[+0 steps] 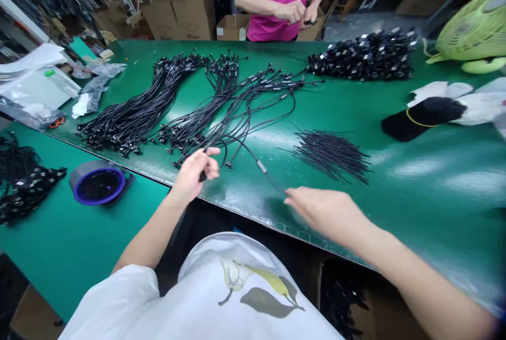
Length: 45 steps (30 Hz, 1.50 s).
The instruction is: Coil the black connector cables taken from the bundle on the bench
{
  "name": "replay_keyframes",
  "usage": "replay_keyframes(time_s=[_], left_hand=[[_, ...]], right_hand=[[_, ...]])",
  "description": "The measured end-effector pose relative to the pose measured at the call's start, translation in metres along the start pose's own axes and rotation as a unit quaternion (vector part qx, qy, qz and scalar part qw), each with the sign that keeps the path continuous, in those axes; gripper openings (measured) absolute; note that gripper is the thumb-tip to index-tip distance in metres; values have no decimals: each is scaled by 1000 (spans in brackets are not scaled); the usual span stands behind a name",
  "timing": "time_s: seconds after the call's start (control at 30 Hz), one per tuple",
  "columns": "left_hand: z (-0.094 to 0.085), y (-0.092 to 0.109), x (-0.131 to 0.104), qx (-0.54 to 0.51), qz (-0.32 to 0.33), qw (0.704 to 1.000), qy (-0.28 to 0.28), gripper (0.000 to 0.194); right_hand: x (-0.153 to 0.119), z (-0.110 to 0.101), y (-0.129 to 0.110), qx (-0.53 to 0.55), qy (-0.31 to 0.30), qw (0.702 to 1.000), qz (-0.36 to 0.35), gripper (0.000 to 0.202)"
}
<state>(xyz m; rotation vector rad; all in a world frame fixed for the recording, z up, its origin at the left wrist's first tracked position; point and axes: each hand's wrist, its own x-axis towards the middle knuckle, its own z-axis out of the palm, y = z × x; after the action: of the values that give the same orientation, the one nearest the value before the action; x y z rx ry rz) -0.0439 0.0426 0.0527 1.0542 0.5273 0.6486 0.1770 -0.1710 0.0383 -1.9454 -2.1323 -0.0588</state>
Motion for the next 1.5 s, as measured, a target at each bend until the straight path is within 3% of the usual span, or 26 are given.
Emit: replay_keyframes(time_s=[0.07, 0.13, 0.23, 0.3, 0.37, 0.47, 0.57, 0.63, 0.7, 0.77, 0.87, 1.07, 1.23, 1.37, 1.5], left_hand=[[17, -20, -3, 138, 20, 989, -52, 31], [31, -35, -11, 233, 15, 962, -142, 35], [39, -44, -22, 250, -25, 942, -223, 36], [40, -45, -23, 177, -42, 964, -192, 36], [41, -47, -20, 84, -54, 985, -140, 35], [46, -57, -16, 16, -100, 988, -116, 39], [51, -73, -18, -24, -127, 988, -85, 44], [53, -80, -20, -64, -116, 991, -35, 44], [54, -83, -21, -79, -102, 992, -8, 44], [55, -85, -22, -61, -110, 992, -23, 46], [58, -90, -24, -22, -123, 991, -47, 55], [53, -95, -22, 123, -43, 990, -46, 50], [42, -90, -20, 282, -38, 946, -155, 39], [42, -92, -21, 288, -87, 917, -263, 45], [46, -92, -23, 244, -84, 927, -271, 43]], right_hand=[[10, -9, -26, 59, -61, 993, -76, 37], [23, -15, -39, 116, -60, 988, -80, 38], [39, -8, -33, 196, 41, 979, 32, 32], [46, 9, -25, 273, 130, 946, 114, 27], [50, 31, -21, 371, 184, 894, 171, 34], [57, 57, -29, 534, 196, 784, 248, 39], [64, 65, -43, 646, 242, 654, 311, 43], [68, 64, -53, 711, 246, 581, 311, 41], [70, 62, -60, 754, 238, 531, 304, 40], [71, 61, -63, 761, 253, 505, 320, 38], [72, 62, -64, 750, 274, 487, 352, 39], [69, 60, -63, 750, 274, 509, 322, 52], [59, 52, -74, 726, 312, 537, 297, 37], [55, 46, -82, 708, 301, 559, 309, 42], [57, 31, -79, 748, 313, 523, 263, 57]])
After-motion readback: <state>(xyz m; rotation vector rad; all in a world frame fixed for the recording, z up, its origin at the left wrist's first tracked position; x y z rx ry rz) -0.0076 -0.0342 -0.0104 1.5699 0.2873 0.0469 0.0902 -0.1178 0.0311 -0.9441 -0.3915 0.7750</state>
